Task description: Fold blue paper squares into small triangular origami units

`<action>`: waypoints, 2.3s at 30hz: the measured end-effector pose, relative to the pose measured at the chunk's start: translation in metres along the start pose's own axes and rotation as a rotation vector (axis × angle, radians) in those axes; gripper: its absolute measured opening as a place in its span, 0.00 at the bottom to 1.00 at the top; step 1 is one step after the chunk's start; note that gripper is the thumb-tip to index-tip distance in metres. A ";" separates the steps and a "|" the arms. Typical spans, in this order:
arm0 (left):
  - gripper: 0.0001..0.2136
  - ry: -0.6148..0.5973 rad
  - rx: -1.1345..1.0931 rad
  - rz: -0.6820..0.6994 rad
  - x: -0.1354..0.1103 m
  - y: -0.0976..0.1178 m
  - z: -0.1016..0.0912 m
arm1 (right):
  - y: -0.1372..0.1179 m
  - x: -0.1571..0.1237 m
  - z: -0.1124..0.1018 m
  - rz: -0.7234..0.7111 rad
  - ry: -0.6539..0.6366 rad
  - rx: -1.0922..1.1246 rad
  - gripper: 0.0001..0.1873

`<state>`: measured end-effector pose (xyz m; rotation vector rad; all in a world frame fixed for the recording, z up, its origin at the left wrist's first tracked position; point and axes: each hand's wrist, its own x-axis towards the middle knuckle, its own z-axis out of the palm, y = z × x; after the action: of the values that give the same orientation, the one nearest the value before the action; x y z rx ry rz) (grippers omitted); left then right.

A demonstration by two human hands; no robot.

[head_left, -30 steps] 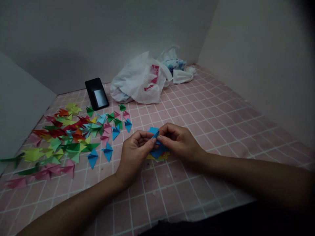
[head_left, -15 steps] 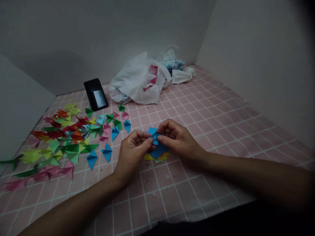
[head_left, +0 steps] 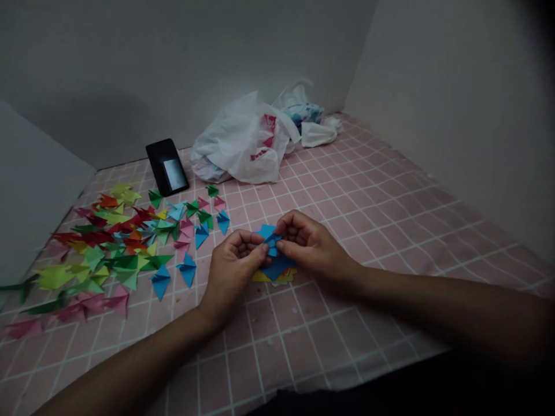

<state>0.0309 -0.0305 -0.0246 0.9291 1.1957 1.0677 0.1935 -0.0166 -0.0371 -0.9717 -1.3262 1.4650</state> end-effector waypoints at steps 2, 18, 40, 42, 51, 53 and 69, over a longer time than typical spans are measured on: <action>0.11 -0.001 0.002 -0.004 0.001 0.000 0.000 | 0.000 0.000 -0.001 0.003 0.006 -0.022 0.09; 0.12 -0.005 0.050 0.024 0.000 -0.006 -0.001 | 0.001 -0.003 -0.003 -0.023 0.075 -0.282 0.06; 0.14 0.008 0.030 0.005 -0.002 -0.008 0.001 | -0.001 -0.003 0.000 0.015 0.077 -0.182 0.07; 0.14 0.013 0.034 0.016 -0.002 -0.008 0.001 | 0.000 -0.003 0.001 0.029 0.073 -0.145 0.07; 0.11 0.019 0.035 0.040 -0.002 -0.007 0.001 | 0.002 0.000 0.002 0.059 0.040 0.050 0.12; 0.10 0.019 0.036 0.040 -0.002 -0.007 0.001 | 0.002 0.000 0.002 0.064 0.034 0.061 0.12; 0.12 0.014 0.005 0.047 0.002 -0.010 -0.001 | -0.002 -0.003 -0.002 -0.119 0.074 -0.323 0.03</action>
<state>0.0309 -0.0308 -0.0349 0.9598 1.1933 1.1105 0.1965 -0.0192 -0.0356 -1.1197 -1.5684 1.1351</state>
